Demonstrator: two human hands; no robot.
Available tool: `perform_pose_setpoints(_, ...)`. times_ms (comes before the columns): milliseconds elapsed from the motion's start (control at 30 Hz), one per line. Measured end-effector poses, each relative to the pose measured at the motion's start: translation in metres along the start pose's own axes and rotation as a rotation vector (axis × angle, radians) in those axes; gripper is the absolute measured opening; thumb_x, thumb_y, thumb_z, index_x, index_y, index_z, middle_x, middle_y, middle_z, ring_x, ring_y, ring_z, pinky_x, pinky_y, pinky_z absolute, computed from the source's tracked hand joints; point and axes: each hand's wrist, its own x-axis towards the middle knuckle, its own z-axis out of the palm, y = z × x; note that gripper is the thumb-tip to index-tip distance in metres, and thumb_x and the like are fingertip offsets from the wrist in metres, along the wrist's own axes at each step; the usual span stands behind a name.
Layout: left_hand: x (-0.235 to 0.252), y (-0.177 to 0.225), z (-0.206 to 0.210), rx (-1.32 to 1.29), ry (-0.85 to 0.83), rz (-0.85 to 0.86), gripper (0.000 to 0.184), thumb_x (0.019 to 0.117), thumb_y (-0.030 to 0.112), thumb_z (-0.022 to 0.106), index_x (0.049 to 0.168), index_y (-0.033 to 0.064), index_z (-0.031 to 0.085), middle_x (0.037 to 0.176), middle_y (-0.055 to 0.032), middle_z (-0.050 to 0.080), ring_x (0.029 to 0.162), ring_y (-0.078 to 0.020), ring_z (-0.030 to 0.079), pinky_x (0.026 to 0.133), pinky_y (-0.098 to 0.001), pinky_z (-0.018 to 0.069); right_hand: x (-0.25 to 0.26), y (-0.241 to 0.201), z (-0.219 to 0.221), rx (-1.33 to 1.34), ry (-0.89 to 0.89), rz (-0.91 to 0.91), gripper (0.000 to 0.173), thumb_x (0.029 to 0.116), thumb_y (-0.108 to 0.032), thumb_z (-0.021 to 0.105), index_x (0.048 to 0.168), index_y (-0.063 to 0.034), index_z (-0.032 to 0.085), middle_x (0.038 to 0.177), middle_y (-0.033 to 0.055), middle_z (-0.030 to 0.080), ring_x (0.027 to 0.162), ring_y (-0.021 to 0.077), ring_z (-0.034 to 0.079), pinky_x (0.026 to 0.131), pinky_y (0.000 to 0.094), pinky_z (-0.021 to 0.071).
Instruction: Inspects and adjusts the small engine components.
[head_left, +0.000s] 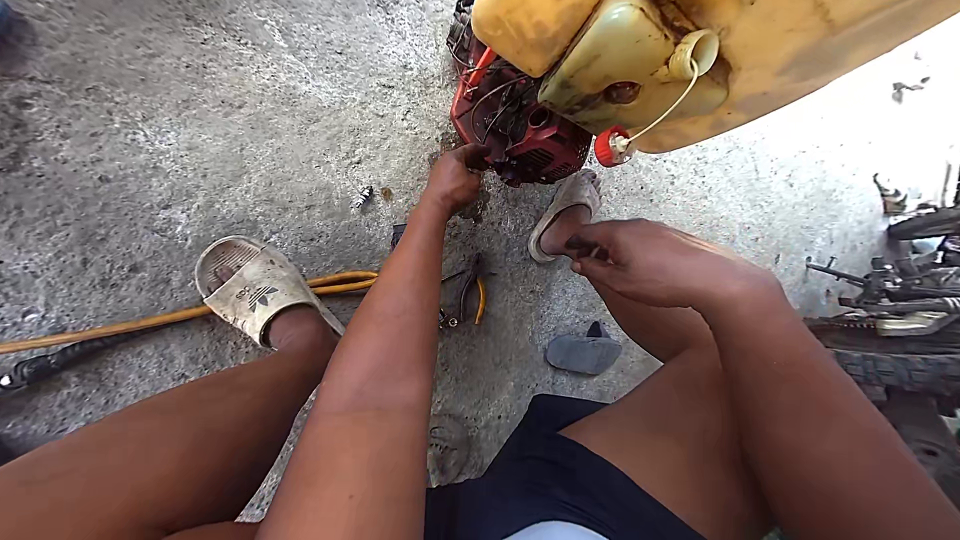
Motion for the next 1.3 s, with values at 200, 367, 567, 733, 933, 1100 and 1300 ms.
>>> perform_pose_setpoints(200, 0.003, 0.003, 0.001, -0.054, 0.024, 0.039, 0.047, 0.0897, 0.000, 0.063, 0.136, 0.0090, 0.064, 0.120, -0.0082, 0.072, 0.106, -0.0150, 0.071, 0.096, -0.0382, 0.0566, -0.004, -0.013, -0.011, 0.025, 0.126, -0.109, 0.029, 0.1032, -0.043, 0.056, 0.123, -0.0259, 0.068, 0.110, -0.0067, 0.070, 0.097, 0.0094, 0.068, 0.085, 0.0403, 0.0580)
perform_pose_setpoints(367, -0.011, 0.014, -0.006, -0.026, 0.151, 0.093, 0.034, 0.0906, 0.009, 0.069, 0.124, 0.0110, 0.071, 0.109, -0.0037, 0.075, 0.097, -0.0107, 0.072, 0.093, -0.0366, 0.0583, -0.009, -0.009, -0.011, -0.032, 0.106, -0.063, 0.030, 0.1024, -0.043, 0.057, 0.124, -0.0252, 0.067, 0.112, -0.0049, 0.069, 0.099, 0.0118, 0.068, 0.086, 0.0415, 0.0577)
perform_pose_setpoints(567, -0.020, 0.053, -0.021, 0.019, 0.353, 0.233, 0.019, 0.0967, 0.016, 0.066, 0.112, 0.0160, 0.077, 0.106, 0.0019, 0.077, 0.099, -0.0059, 0.072, 0.094, -0.0347, 0.0568, -0.011, -0.011, -0.016, -0.021, 0.135, -0.061, 0.029, 0.1020, -0.043, 0.058, 0.123, -0.0249, 0.068, 0.114, -0.0043, 0.069, 0.101, 0.0121, 0.068, 0.086, 0.0415, 0.0574)
perform_pose_setpoints(733, -0.015, 0.093, -0.025, 0.053, 0.410, 0.324, 0.014, 0.0919, 0.019, 0.073, 0.105, 0.0173, 0.079, 0.106, -0.0058, 0.064, 0.104, -0.0150, 0.060, 0.094, -0.0350, 0.0493, -0.010, -0.014, -0.019, -0.002, 0.133, -0.058, 0.031, 0.1020, -0.043, 0.058, 0.126, -0.0250, 0.067, 0.117, -0.0035, 0.069, 0.100, 0.0122, 0.068, 0.087, 0.0419, 0.0574)
perform_pose_setpoints(933, -0.003, 0.114, -0.007, 0.068, 0.504, 0.362, 0.012, 0.0923, 0.023, 0.073, 0.101, 0.0181, 0.079, 0.106, -0.0030, 0.071, 0.104, -0.0139, 0.067, 0.094, -0.0380, 0.0542, -0.006, -0.015, -0.023, -0.007, 0.124, -0.055, 0.034, 0.1025, -0.045, 0.057, 0.127, -0.0250, 0.067, 0.117, -0.0045, 0.068, 0.101, 0.0110, 0.067, 0.089, 0.0401, 0.0573)
perform_pose_setpoints(1100, 0.004, 0.129, 0.001, 0.067, 0.589, 0.359, 0.011, 0.0937, 0.022, 0.071, 0.099, 0.0157, 0.077, 0.102, -0.0038, 0.069, 0.097, -0.0160, 0.067, 0.088, -0.0399, 0.0562, -0.006, -0.018, -0.023, -0.007, 0.096, -0.054, 0.031, 0.1033, -0.043, 0.056, 0.125, -0.0220, 0.067, 0.115, -0.0024, 0.068, 0.104, 0.0119, 0.066, 0.091, 0.0406, 0.0553)
perform_pose_setpoints(1300, 0.010, 0.147, -0.003, 0.174, 0.528, 0.303, 0.015, 0.0956, 0.013, 0.064, 0.106, 0.0127, 0.075, 0.105, -0.0091, 0.067, 0.100, -0.0224, 0.068, 0.088, -0.0425, 0.0574, -0.005, -0.015, -0.020, -0.017, 0.081, -0.050, 0.034, 0.1037, -0.045, 0.054, 0.126, -0.0232, 0.067, 0.118, -0.0036, 0.069, 0.107, 0.0110, 0.066, 0.095, 0.0399, 0.0549)
